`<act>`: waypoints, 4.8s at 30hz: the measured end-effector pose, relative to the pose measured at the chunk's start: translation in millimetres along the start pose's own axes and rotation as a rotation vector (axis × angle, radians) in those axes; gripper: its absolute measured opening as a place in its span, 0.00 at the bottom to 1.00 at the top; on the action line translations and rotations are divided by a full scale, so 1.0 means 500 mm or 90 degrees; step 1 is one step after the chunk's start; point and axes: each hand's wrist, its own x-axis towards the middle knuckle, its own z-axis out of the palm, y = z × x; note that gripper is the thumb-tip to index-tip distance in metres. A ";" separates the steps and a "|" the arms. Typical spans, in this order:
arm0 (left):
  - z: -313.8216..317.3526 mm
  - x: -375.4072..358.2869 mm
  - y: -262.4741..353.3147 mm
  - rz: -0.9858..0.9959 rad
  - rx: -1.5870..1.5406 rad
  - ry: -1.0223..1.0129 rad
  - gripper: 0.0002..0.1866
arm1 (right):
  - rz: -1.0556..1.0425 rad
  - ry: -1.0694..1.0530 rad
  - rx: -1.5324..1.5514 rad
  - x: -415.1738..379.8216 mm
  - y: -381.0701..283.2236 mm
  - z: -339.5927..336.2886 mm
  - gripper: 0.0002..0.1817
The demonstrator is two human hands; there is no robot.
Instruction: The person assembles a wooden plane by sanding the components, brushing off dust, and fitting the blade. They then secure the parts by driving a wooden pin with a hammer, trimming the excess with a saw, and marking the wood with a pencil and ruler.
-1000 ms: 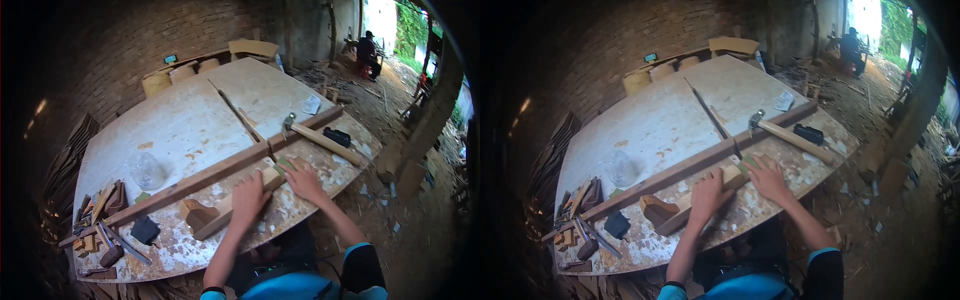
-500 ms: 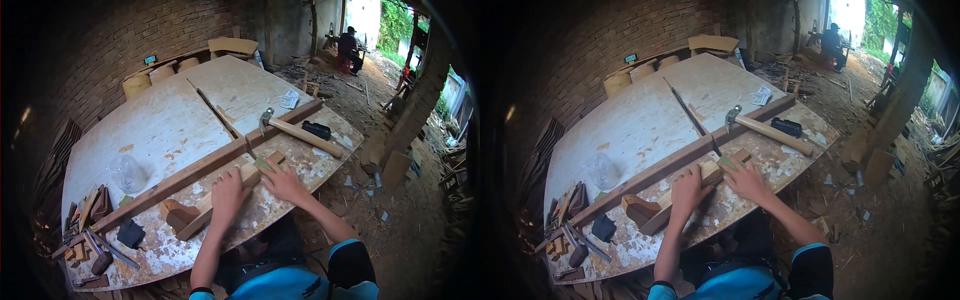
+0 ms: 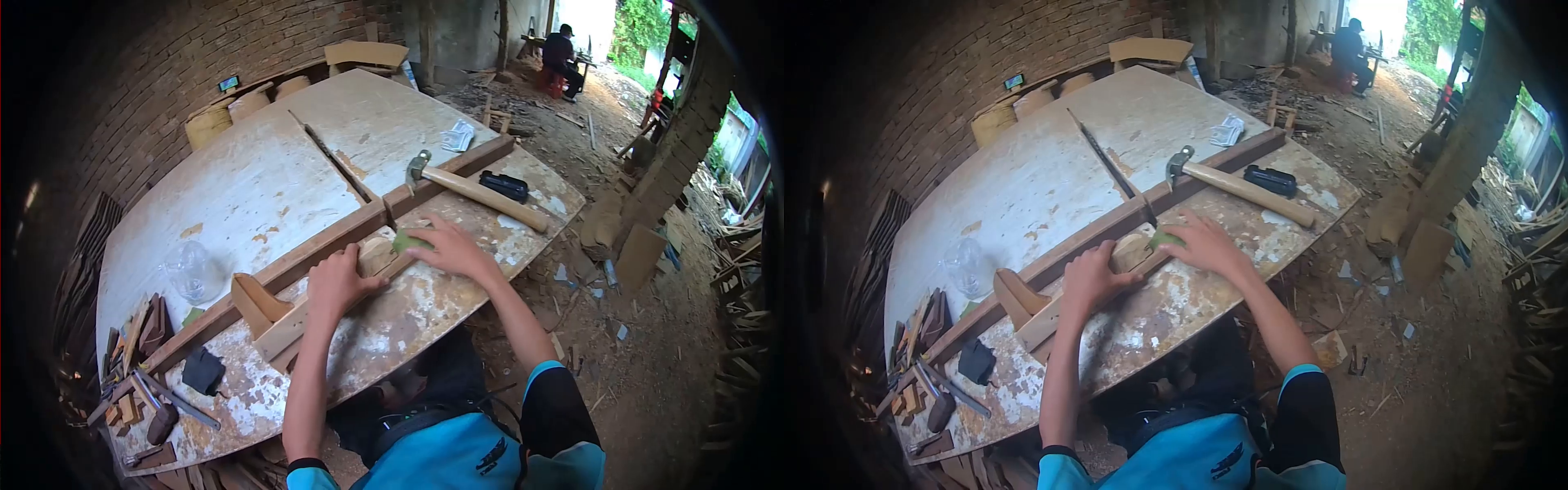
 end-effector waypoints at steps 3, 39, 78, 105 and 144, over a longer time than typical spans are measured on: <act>0.002 0.009 -0.004 -0.001 0.012 -0.012 0.41 | 0.020 0.000 -0.013 -0.010 -0.029 -0.097 0.24; 0.061 -0.008 -0.043 0.011 -0.034 0.181 0.32 | 0.048 0.113 -0.019 -0.006 -0.011 0.081 0.25; 0.051 -0.004 -0.043 -0.021 -0.048 0.122 0.37 | -0.022 -0.049 -0.078 0.013 -0.070 0.081 0.28; 0.057 0.004 -0.043 -0.009 -0.048 0.146 0.35 | -0.116 -0.032 -0.160 0.018 -0.070 0.074 0.35; -0.047 -0.210 -0.118 0.071 -0.079 0.277 0.43 | 0.016 0.062 -0.073 0.018 -0.036 0.095 0.30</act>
